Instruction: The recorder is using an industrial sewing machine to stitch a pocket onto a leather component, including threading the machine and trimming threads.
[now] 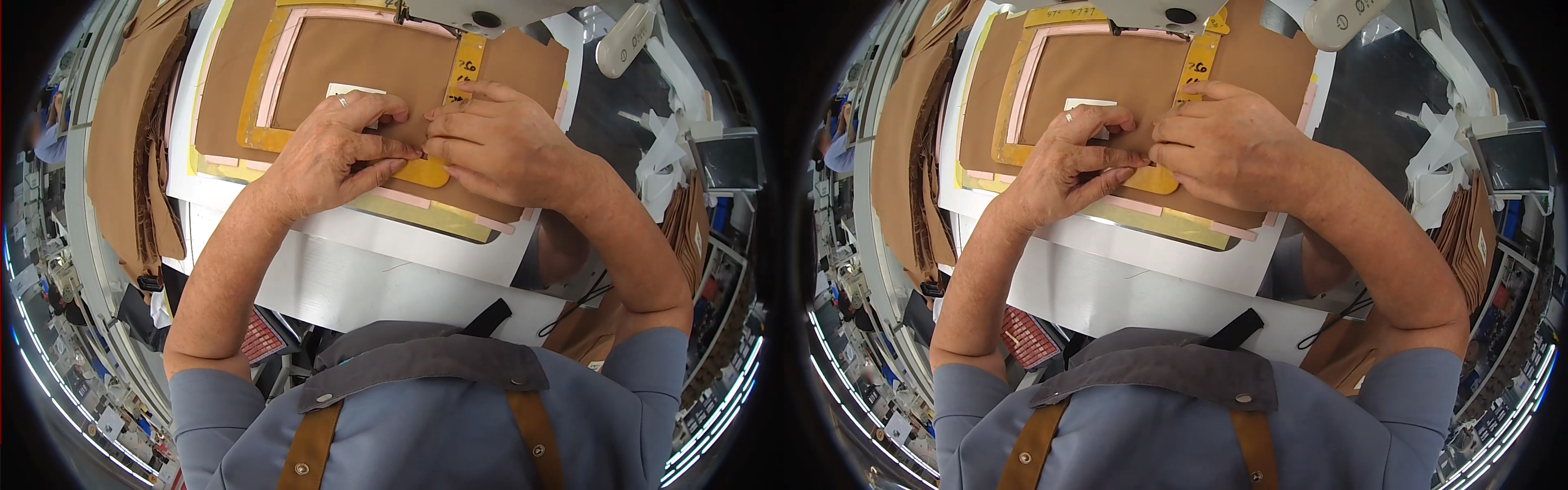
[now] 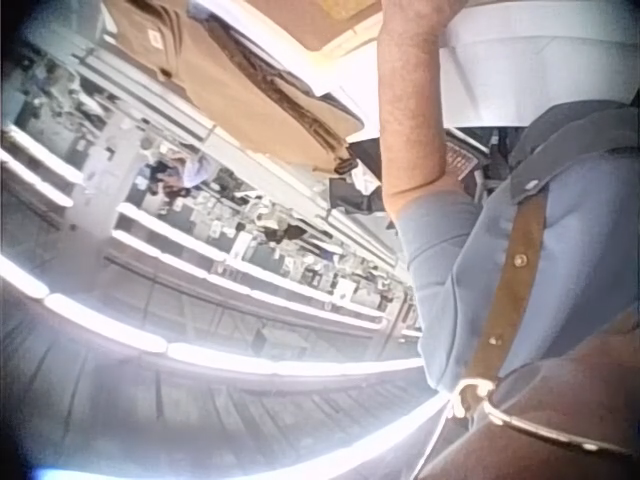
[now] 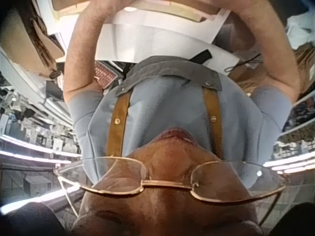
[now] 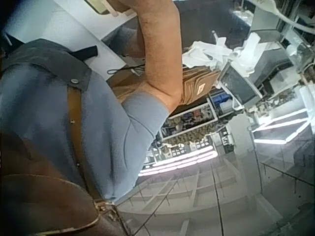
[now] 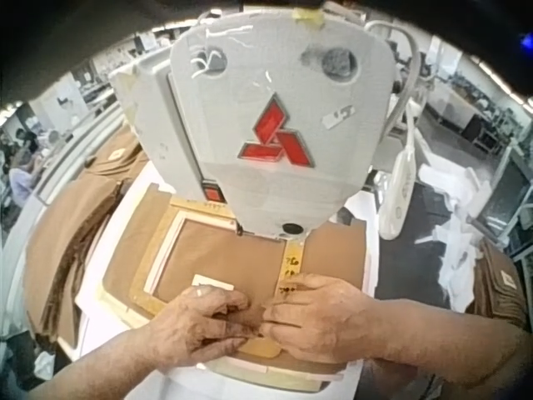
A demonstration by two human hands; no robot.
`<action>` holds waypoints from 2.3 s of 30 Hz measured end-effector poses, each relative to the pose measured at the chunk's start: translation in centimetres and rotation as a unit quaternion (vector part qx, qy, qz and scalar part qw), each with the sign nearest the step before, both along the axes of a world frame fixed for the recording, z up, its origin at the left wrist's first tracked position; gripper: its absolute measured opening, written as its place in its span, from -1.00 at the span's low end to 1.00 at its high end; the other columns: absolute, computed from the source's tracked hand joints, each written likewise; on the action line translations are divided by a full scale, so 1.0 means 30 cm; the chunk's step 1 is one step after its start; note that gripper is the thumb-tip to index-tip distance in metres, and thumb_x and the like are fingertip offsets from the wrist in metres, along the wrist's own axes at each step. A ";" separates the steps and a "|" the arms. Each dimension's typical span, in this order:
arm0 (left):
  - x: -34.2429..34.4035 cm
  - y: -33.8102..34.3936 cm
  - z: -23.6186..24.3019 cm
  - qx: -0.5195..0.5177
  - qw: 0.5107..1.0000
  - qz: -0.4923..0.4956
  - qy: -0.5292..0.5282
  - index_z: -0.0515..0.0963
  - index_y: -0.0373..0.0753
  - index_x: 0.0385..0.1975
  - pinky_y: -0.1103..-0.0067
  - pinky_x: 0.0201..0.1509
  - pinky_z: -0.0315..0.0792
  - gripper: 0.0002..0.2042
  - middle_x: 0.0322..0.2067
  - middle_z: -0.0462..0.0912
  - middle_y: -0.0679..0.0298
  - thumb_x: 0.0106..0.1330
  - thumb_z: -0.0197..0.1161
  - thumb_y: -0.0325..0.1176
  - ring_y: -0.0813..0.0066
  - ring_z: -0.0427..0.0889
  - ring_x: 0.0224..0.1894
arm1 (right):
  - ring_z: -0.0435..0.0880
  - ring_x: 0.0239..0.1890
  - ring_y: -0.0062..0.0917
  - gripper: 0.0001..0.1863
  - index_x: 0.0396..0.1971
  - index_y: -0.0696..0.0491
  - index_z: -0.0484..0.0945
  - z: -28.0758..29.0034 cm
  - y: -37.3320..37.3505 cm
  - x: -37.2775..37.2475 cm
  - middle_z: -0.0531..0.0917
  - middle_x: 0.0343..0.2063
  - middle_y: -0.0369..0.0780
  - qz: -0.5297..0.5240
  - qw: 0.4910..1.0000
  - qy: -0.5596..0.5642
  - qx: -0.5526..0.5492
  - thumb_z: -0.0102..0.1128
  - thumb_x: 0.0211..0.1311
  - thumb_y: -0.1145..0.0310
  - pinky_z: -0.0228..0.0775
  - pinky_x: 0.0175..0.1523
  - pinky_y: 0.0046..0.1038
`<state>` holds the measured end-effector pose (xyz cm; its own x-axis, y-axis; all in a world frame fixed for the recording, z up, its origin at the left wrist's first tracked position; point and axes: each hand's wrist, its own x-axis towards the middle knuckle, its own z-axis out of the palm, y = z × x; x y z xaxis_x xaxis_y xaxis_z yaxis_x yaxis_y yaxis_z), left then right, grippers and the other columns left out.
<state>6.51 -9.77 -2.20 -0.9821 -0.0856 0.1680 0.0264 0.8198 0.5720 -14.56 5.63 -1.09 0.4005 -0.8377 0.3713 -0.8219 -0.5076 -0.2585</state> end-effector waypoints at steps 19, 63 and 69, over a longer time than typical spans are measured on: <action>0.001 -0.038 0.013 -0.092 0.994 -0.058 0.021 0.74 -0.06 -0.12 0.32 0.25 0.42 -0.75 0.17 0.60 0.36 0.19 0.34 -0.28 0.29 0.55 0.17 | 0.63 -0.14 -0.60 -0.85 -0.39 -0.06 0.59 -0.008 -0.012 -0.021 0.60 -0.32 -0.37 0.007 0.996 0.077 -0.036 0.31 0.01 0.29 0.29 0.35 -0.19; -0.040 -0.038 0.012 -0.108 0.989 -0.094 -0.031 0.70 0.02 -0.05 0.19 0.49 0.17 -0.74 0.22 0.55 0.45 0.29 0.24 -0.24 0.40 0.40 0.34 | 0.63 -0.17 -0.51 -0.79 -0.38 0.04 0.65 -0.014 0.038 0.015 0.62 -0.38 -0.30 -0.028 0.998 0.024 -0.054 0.35 -0.04 0.30 0.36 0.27 -0.20; -0.037 -0.051 0.010 -0.084 0.989 -0.109 -0.047 0.62 -0.11 0.06 0.12 0.49 0.10 -0.66 0.18 0.58 0.28 0.33 0.21 -0.21 0.26 0.41 0.33 | 0.62 -0.19 -0.50 -0.85 -0.44 0.06 0.62 -0.031 0.015 0.043 0.61 -0.39 -0.31 -0.020 0.998 -0.015 -0.055 0.31 -0.06 0.35 0.41 0.17 -0.29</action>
<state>5.41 -11.30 -1.90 -0.9862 0.1508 0.0681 0.1654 0.8846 0.4360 -13.26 6.07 -2.02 0.3542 -0.8067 0.4731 -0.8349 -0.5007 -0.2286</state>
